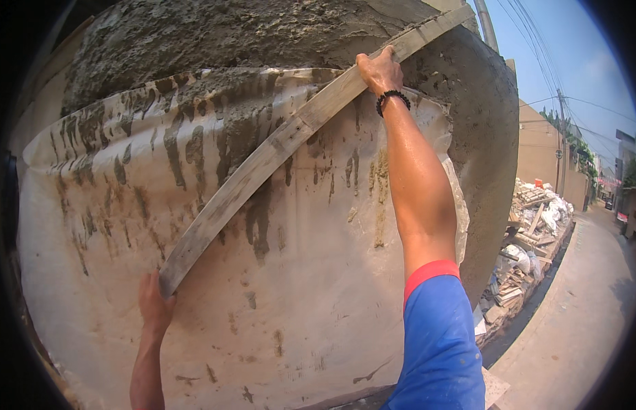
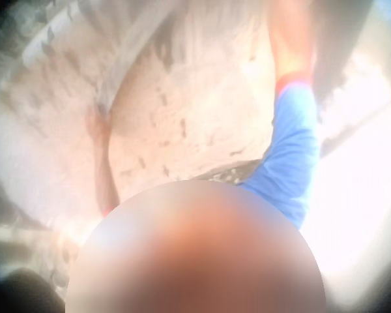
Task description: The person scoops cement from a bucket with a trowel and applies it to a wall section covered with a plastic sheet. They then use a long wooden plank to smooth and level the applied cement across the surface.
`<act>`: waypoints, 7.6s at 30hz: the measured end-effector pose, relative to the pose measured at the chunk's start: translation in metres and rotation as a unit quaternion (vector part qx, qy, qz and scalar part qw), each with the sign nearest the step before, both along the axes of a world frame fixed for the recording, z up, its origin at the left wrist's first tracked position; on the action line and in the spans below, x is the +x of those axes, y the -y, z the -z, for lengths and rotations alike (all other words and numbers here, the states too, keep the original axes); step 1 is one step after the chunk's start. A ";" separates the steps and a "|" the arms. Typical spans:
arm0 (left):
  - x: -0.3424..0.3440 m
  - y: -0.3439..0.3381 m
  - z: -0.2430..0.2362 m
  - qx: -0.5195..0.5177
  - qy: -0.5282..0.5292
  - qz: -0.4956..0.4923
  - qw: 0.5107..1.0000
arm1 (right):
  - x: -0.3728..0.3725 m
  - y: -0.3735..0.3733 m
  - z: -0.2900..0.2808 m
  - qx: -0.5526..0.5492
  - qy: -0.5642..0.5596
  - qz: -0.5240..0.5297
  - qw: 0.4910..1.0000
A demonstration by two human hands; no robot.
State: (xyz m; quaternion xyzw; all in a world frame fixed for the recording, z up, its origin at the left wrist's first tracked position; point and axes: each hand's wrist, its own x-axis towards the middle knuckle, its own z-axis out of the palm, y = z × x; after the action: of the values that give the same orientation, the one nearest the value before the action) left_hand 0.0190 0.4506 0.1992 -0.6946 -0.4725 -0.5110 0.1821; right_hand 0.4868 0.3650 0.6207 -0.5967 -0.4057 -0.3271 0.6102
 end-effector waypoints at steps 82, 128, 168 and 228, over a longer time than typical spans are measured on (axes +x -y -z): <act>-0.089 0.181 0.317 -0.256 -0.276 0.166 0.911 | 0.036 0.296 0.669 0.039 -0.447 -0.030 0.893; -0.044 0.094 0.123 0.094 -0.043 0.040 0.994 | 0.062 0.165 0.290 0.107 -0.219 -0.321 0.915; 0.299 0.070 0.202 -0.175 -0.078 0.105 0.976 | 0.219 0.063 0.262 0.028 -0.061 -0.034 0.997; 0.401 0.071 0.167 -0.171 -0.073 0.148 0.971 | 0.272 0.061 0.151 -0.049 0.004 0.001 0.999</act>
State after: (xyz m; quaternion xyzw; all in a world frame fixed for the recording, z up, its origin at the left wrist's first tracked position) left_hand 0.4198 0.3791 0.0318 -0.8132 -0.4298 -0.3921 0.0168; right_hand 0.7583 0.3041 0.4697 -0.6252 -0.4229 -0.3097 0.5783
